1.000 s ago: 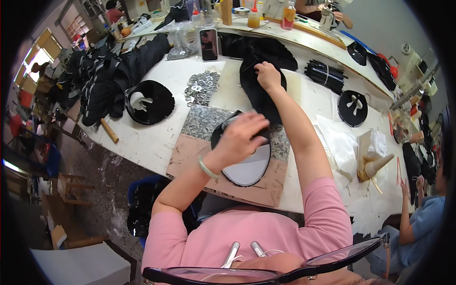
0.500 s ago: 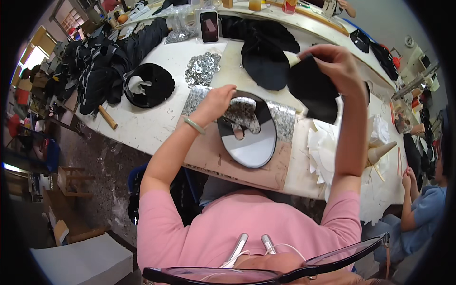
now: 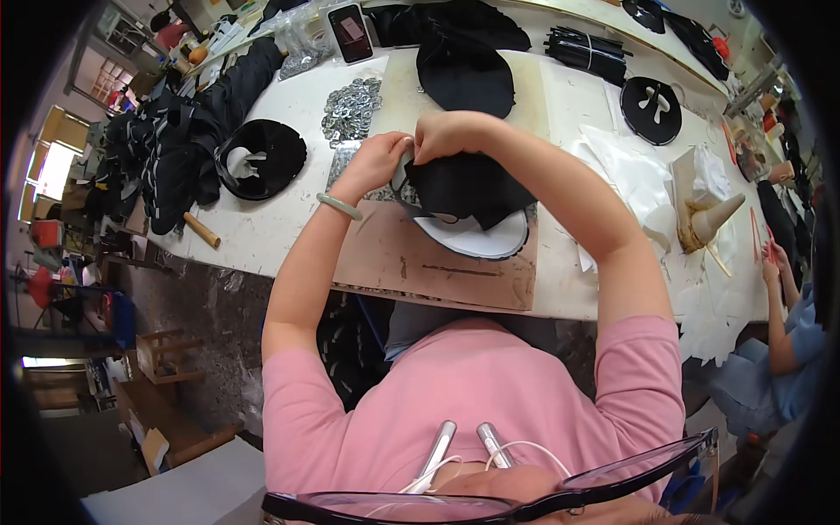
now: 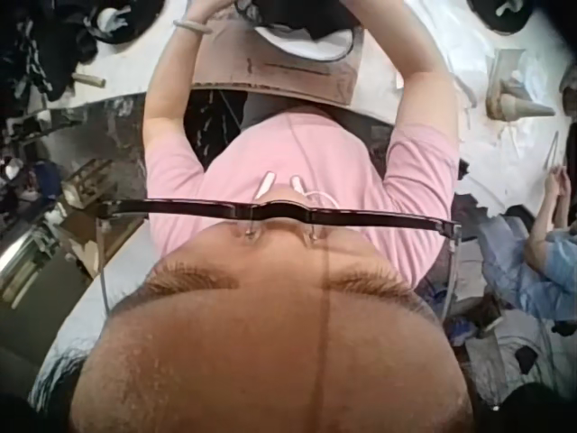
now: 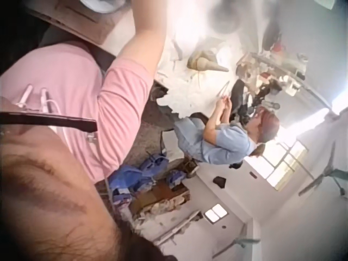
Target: The person assembles shoe upper components by inserting white stiffener pads into the upper pieces and pressing black fabric lining pieces into the interior by hand.
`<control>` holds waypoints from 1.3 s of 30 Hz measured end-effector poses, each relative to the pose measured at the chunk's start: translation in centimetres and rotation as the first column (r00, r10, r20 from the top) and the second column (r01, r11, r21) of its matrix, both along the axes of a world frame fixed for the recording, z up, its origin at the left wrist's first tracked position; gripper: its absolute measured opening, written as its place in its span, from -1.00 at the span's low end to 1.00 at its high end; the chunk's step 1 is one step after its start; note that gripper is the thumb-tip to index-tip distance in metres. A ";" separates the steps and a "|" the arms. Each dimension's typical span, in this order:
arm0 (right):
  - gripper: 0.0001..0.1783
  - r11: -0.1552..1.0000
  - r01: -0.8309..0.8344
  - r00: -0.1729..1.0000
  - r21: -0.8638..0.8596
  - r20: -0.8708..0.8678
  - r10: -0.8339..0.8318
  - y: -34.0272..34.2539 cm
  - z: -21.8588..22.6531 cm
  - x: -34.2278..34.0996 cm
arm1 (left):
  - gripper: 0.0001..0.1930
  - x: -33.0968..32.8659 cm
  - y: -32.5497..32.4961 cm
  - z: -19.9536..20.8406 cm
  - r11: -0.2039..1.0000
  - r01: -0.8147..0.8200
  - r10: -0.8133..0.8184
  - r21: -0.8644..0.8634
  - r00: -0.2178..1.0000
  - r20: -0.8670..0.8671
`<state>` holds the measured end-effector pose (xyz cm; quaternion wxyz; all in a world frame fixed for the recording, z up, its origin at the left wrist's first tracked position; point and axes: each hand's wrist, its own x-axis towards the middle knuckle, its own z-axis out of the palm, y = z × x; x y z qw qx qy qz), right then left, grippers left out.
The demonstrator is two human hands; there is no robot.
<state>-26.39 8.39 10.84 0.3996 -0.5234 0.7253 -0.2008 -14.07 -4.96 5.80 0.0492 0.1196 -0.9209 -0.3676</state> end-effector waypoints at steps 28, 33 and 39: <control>-0.75 0.858 0.298 0.827 -0.419 -0.336 -0.451 -0.4 -5.4 2.0 | -0.71 -0.6 -1.4 1.7 0.929 -0.092 0.024 0.358 0.981 0.191; -0.76 0.856 0.292 0.817 -0.427 -0.354 -0.456 -0.6 -5.2 2.2 | -0.71 -0.7 -1.6 1.7 0.931 -0.087 0.017 0.354 0.981 0.196; -0.77 0.853 0.304 0.817 -0.424 -0.344 -0.462 -0.5 -5.5 1.7 | -0.70 -0.4 -1.4 2.1 0.925 -0.057 -0.017 0.376 0.981 0.191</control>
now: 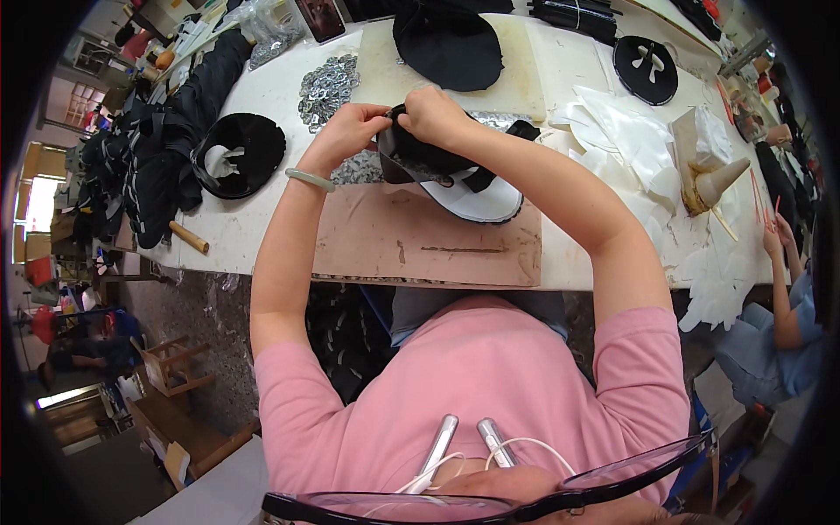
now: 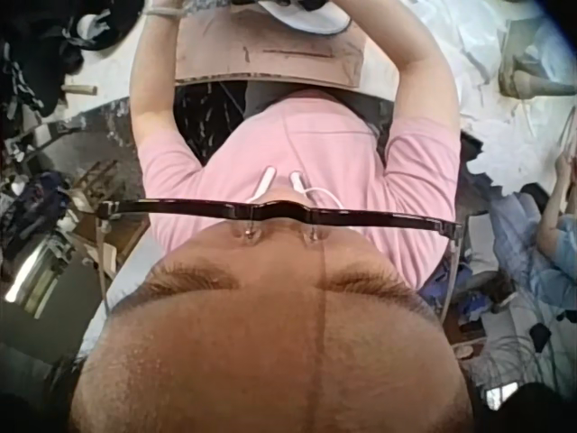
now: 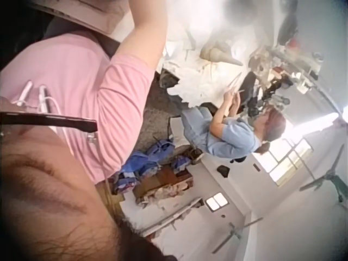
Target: The person assembles shoe upper components by inserting white stiffener pads into the upper pieces and pressing black fabric lining pieces into the interior by hand.
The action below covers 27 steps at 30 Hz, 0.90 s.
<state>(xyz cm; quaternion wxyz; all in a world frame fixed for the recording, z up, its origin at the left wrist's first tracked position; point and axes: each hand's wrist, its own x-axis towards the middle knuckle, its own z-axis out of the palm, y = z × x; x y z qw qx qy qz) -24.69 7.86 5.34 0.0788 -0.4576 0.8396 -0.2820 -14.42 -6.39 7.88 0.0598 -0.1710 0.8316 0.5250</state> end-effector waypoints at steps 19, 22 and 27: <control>-0.77 0.974 -0.052 0.961 0.222 -0.255 0.110 -1.1 1.6 0.1 | -0.70 -0.6 -1.4 -0.7 0.996 -0.026 0.021 0.086 0.998 0.060; -0.73 0.988 -0.044 0.969 0.149 -0.236 0.079 -1.1 1.2 -0.2 | -0.71 -0.7 -1.8 -1.1 0.989 -0.043 0.036 0.140 0.998 0.051; -0.76 0.982 -0.037 0.971 0.187 -0.226 0.079 -1.5 1.5 -0.3 | -0.72 -0.9 -1.6 -1.2 0.989 -0.073 0.069 0.127 0.997 0.033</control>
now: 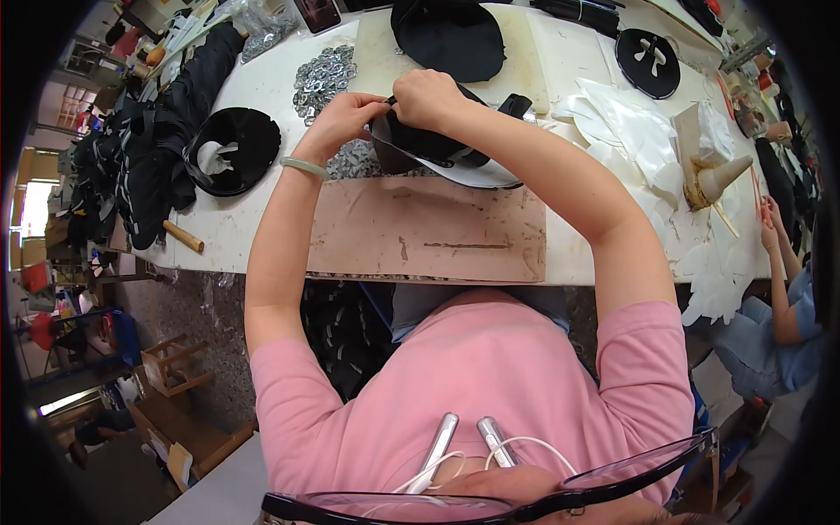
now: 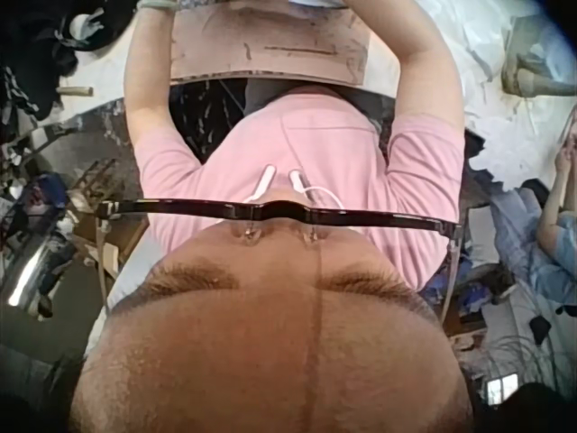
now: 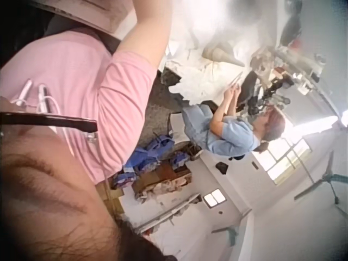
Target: The person assembles shoe upper components by inserting white stiffener pads into the upper pieces and pressing black fabric lining pieces into the interior by hand.
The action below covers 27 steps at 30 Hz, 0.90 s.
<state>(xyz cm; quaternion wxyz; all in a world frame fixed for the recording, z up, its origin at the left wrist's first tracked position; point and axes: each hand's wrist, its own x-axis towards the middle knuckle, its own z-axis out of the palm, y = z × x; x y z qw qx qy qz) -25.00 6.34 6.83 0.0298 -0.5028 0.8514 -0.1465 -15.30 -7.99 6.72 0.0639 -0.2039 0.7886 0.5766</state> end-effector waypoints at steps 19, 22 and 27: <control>-0.71 0.994 0.104 0.978 0.024 0.180 -0.107 0.2 1.3 -0.7 | -0.78 -1.1 -1.0 -0.6 0.935 0.147 -0.160 -0.322 0.987 -0.015; -0.71 0.997 0.076 0.992 0.022 0.104 -0.078 0.3 1.7 -0.7 | -0.81 -0.9 -0.4 0.4 0.919 0.166 -0.179 -0.358 0.984 -0.001; -0.66 0.997 0.025 0.993 0.072 0.110 -0.033 0.2 1.8 -0.6 | -0.83 -0.8 0.1 0.9 0.900 0.180 -0.193 -0.396 0.981 0.006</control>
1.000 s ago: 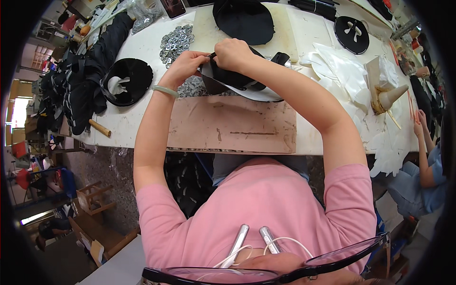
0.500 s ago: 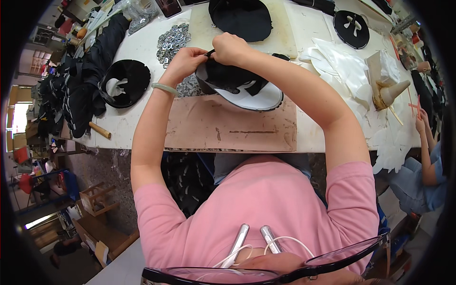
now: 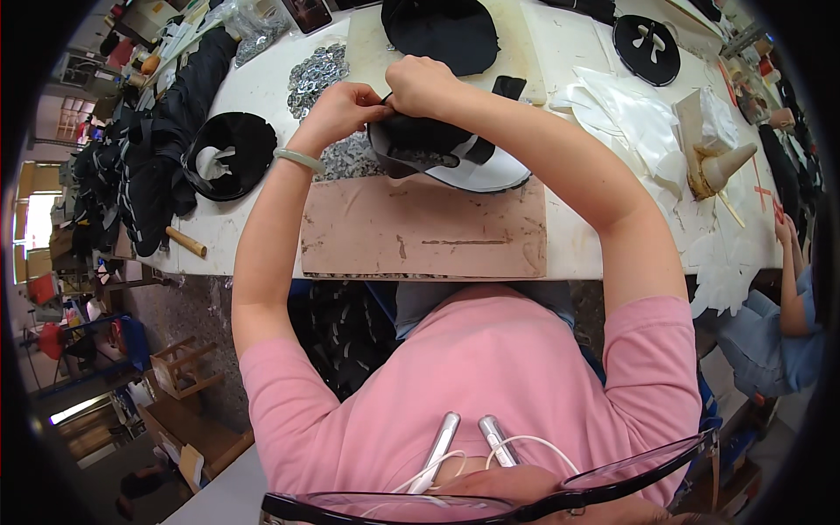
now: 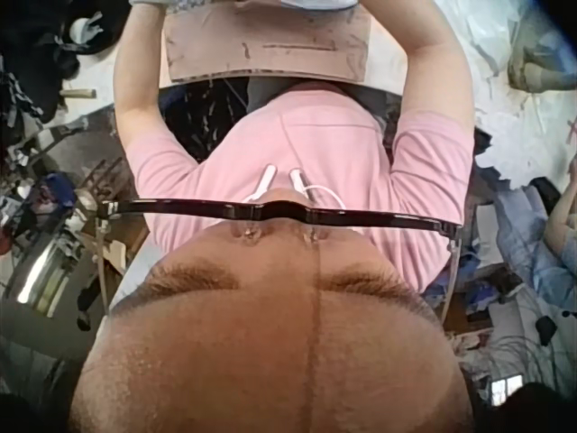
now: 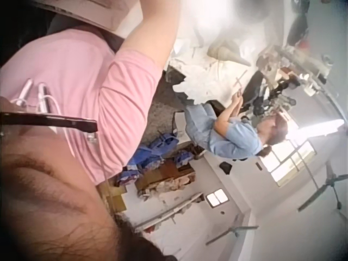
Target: The person assembles shoe upper components by inserting white stiffener pads into the upper pieces and pressing black fabric lining pieces into the interior by hand.
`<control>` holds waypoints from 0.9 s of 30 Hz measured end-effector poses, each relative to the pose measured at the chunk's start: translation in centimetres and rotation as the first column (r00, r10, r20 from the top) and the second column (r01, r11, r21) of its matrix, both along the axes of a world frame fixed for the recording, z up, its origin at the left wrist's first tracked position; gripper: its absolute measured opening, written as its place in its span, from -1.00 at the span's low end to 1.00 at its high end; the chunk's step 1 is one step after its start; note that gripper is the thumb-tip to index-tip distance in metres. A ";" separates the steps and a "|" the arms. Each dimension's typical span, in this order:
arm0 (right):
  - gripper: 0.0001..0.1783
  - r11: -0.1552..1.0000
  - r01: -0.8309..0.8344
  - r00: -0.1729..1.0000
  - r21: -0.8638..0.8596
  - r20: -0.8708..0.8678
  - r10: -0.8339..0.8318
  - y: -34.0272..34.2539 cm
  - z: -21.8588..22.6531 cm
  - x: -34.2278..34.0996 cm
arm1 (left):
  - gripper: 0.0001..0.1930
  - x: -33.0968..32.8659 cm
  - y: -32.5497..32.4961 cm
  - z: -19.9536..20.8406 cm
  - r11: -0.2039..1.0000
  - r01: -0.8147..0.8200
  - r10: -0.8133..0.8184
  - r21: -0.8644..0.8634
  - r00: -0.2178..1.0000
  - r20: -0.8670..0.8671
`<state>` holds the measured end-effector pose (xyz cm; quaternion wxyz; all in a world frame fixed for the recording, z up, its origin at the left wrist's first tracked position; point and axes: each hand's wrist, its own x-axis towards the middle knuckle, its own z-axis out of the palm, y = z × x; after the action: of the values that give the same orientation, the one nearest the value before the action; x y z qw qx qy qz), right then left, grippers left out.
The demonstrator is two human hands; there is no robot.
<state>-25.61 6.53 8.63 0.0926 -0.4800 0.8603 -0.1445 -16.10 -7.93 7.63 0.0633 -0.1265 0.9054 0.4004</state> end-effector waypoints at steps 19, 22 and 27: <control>-0.47 0.977 0.031 0.996 0.211 0.077 -0.048 1.5 1.4 -3.2 | -0.79 -2.1 1.1 -0.4 0.980 -0.019 0.003 -0.196 0.997 -0.082; -0.44 0.978 -0.002 0.997 0.207 0.074 -0.014 1.4 1.2 -3.6 | -0.75 -1.8 1.5 -0.5 0.990 -0.032 0.021 -0.138 0.997 -0.080; -0.49 0.940 -0.061 0.998 0.336 0.017 0.059 0.5 0.8 -4.1 | -0.70 -2.0 1.6 -1.0 1.000 0.000 0.000 0.000 0.999 -0.044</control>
<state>-29.67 7.01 9.42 0.1806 -0.4825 0.8571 0.0056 -18.11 -6.32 6.60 0.0435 -0.1176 0.9066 0.4030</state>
